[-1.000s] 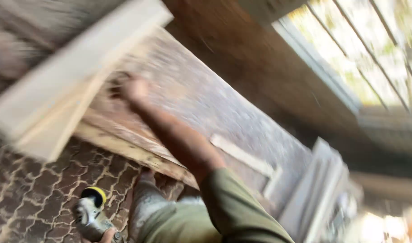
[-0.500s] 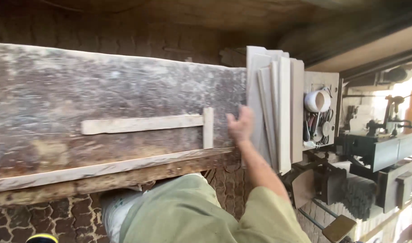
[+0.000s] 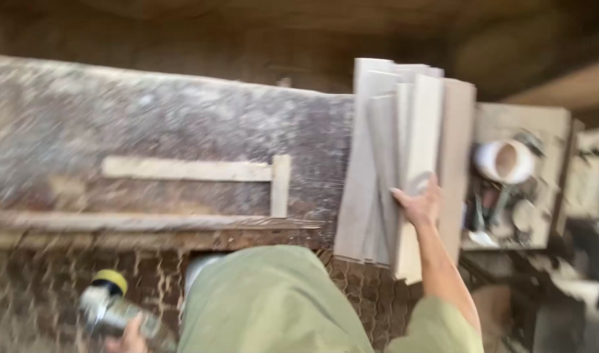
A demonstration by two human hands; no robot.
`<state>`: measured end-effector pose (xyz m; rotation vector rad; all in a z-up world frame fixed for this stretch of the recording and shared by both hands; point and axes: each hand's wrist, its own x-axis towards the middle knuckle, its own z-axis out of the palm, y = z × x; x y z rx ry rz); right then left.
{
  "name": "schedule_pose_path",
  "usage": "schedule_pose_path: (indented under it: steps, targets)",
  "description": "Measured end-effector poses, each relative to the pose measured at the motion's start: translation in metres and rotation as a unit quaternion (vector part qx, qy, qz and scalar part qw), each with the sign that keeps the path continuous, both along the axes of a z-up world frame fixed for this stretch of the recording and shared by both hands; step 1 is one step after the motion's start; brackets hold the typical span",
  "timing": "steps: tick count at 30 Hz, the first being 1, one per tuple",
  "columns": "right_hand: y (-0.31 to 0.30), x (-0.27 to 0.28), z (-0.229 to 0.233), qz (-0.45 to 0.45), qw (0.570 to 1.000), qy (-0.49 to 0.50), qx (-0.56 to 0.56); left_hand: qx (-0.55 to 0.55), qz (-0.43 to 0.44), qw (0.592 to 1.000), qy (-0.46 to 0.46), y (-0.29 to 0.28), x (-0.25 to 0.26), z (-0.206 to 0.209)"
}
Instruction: Sanding wooden planks using a handheld power sander on a workbench.
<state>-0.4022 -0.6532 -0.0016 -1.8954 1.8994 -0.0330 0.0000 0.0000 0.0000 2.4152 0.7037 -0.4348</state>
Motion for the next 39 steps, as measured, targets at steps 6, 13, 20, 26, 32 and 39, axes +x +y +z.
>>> schedule_pose_path:
  steps: [6, 13, 20, 26, 32, 39]
  targets:
    - [0.043, 0.043, 0.017, 0.161, 0.980, 0.007, -0.117, -0.169, 0.007, 0.984, -0.059, -0.062, -0.006, 0.035]
    - [0.137, 0.249, 0.027, 0.585, 0.799, -0.130, -0.052, -0.160, -0.006, 0.987, 0.020, -0.068, -0.001, 0.060]
    - [0.246, 0.424, -0.060, 0.678, 0.732, -0.064, -0.013, -0.139, 0.017, 0.990, 0.013, -0.020, 0.001, 0.070]
    - [0.277, 0.484, -0.078, 0.658, 0.746, -0.092, -0.045, -0.177, 0.020, 0.983, 0.041, -0.006, 0.031, 0.096]
    - [0.278, 0.483, -0.103, 0.679, 0.726, -0.106, -0.023, -0.122, -0.004, 0.993, -0.005, -0.012, 0.087, 0.111]
    - [0.240, 0.393, -0.074, 0.623, 0.746, -0.187, -0.142, -0.038, -0.105, 0.994, -0.011, -0.061, 0.169, 0.113]
